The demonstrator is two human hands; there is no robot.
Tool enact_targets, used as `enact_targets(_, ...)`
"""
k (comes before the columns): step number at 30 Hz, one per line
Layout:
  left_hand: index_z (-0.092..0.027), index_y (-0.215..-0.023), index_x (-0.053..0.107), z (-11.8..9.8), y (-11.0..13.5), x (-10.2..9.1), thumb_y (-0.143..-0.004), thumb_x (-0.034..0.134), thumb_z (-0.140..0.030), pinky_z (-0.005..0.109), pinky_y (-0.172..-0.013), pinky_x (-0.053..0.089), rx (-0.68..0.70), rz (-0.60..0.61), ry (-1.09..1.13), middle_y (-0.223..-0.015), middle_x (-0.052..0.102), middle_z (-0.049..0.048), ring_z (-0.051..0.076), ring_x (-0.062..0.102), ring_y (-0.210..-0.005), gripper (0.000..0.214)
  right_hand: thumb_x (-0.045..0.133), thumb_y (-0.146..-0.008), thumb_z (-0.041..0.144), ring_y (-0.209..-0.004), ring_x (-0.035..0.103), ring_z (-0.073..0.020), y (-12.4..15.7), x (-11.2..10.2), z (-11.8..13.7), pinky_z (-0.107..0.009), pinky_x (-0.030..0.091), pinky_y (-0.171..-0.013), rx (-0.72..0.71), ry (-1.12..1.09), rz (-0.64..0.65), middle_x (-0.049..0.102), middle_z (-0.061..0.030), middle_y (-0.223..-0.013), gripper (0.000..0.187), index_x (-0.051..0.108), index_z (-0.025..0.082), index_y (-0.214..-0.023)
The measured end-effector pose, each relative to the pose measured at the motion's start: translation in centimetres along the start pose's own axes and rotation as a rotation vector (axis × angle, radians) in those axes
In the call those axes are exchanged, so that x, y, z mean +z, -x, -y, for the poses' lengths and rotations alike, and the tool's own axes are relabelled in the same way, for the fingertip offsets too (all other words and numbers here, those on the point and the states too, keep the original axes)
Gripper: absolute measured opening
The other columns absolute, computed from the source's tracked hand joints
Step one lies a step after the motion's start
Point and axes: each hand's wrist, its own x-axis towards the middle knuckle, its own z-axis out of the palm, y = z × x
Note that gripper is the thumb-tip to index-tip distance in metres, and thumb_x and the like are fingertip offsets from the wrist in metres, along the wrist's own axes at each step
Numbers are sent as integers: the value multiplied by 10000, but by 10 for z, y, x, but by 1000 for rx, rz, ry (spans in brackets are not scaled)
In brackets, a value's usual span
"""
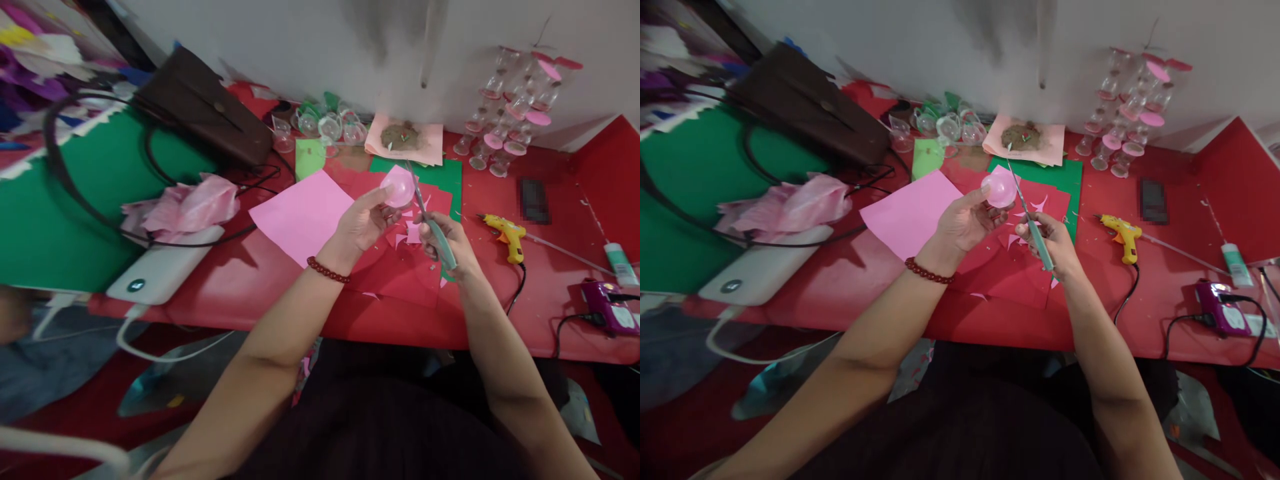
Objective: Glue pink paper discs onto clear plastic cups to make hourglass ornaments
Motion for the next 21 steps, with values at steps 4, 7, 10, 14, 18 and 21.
enact_targets(4, -199, -1028, 752, -2, -2, -2, -740, 876, -445, 323, -774, 622, -31, -37, -7, -811, 768, 43, 225, 784, -902, 398, 945, -639, 648, -441, 376, -58, 1, -1, 0, -225, 249, -409, -5, 13, -2, 448, 105, -547, 563, 658, 230, -884)
enact_targets(7, -199, -989, 749, -2, -2, -3, -716, 892, -433, 307, -740, 613, -23, -56, 16, -835, 779, 44, 216, 779, -872, 387, 963, -623, 625, -436, 380, -56, 1, -1, 1, -222, 245, -403, 7, 13, -8, 459, 103, -544, 552, 670, 229, -870)
enact_targets(10, -205, -979, 736, -2, -3, -4, -701, 900, -416, 293, -750, 606, 6, -43, 33, -859, 787, 33, 199, 778, -861, 385, 982, -593, 607, -422, 376, -52, 2, -1, 3, -222, 242, -394, 18, 5, -10, 470, 102, -534, 545, 671, 226, -828)
enact_targets(14, -208, -960, 714, -4, -3, -5, -702, 880, -417, 295, -735, 585, 33, -34, 12, -839, 772, 19, 183, 770, -832, 371, 979, -602, 599, -408, 383, -52, 2, -3, 4, -225, 246, -382, 21, 21, -8, 475, 106, -531, 534, 689, 223, -845)
enact_targets(18, -199, -927, 718, -7, -2, -2, -643, 907, -401, 287, -670, 551, 37, -61, 18, -824, 762, 20, 179, 747, -775, 396, 961, -626, 609, -397, 392, -47, 2, -7, 1, -219, 263, -381, 23, 40, 0, 475, 109, -523, 548, 714, 201, -895)
enact_targets(21, -193, -919, 729, -9, -1, -1, -600, 933, -387, 278, -651, 542, 36, -68, 40, -821, 761, 19, 172, 733, -740, 425, 957, -630, 592, -394, 404, -46, 2, -9, 1, -213, 273, -381, 30, 51, 2, 479, 110, -521, 536, 722, 192, -899)
